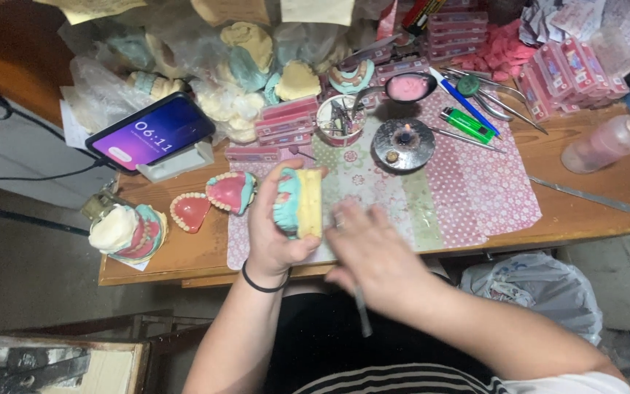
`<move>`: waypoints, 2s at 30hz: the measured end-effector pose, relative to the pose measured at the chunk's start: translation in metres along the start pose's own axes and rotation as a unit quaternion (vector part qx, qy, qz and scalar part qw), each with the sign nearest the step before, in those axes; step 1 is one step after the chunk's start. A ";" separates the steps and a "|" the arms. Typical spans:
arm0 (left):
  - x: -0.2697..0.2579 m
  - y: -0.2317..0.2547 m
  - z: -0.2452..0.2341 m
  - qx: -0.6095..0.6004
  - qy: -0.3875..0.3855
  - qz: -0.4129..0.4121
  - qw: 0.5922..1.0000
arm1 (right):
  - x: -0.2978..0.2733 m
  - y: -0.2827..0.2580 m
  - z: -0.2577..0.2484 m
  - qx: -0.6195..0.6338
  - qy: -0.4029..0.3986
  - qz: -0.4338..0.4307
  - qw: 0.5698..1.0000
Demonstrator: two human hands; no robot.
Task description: The person is using a small metal tool to detail and refine the wax on a dental model, shaping the areas around the teeth.
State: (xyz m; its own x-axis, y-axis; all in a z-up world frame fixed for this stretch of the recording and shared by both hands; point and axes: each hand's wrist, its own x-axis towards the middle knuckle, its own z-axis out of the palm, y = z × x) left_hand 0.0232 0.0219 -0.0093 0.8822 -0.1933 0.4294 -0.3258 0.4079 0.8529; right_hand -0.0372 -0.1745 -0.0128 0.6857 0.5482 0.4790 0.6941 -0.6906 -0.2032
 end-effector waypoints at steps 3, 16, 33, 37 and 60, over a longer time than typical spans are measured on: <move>-0.006 0.009 0.012 -0.005 0.006 0.050 0.999 | 0.008 -0.020 0.013 0.061 -0.119 -0.022 0.991; -0.008 0.000 0.012 0.044 -0.035 0.059 0.997 | -0.045 0.058 -0.041 -0.107 -0.151 0.232 0.955; 0.001 0.001 0.031 0.506 -0.077 -0.042 0.858 | -0.298 0.137 -0.123 -0.110 0.076 0.596 0.792; 0.003 -0.002 0.033 0.550 -0.102 -0.049 0.828 | -0.290 0.145 -0.105 0.024 0.270 0.570 0.776; -0.005 0.009 0.021 0.483 -0.175 -0.037 0.857 | -0.058 0.105 -0.068 0.119 0.171 0.088 0.974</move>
State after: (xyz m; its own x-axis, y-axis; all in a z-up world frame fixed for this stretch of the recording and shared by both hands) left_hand 0.0088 0.0076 0.0023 0.8116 -0.5120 0.2814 -0.5519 -0.5139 0.6567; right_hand -0.0191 -0.3108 -0.0042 0.7140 0.2142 0.6666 0.6312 -0.6089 -0.4805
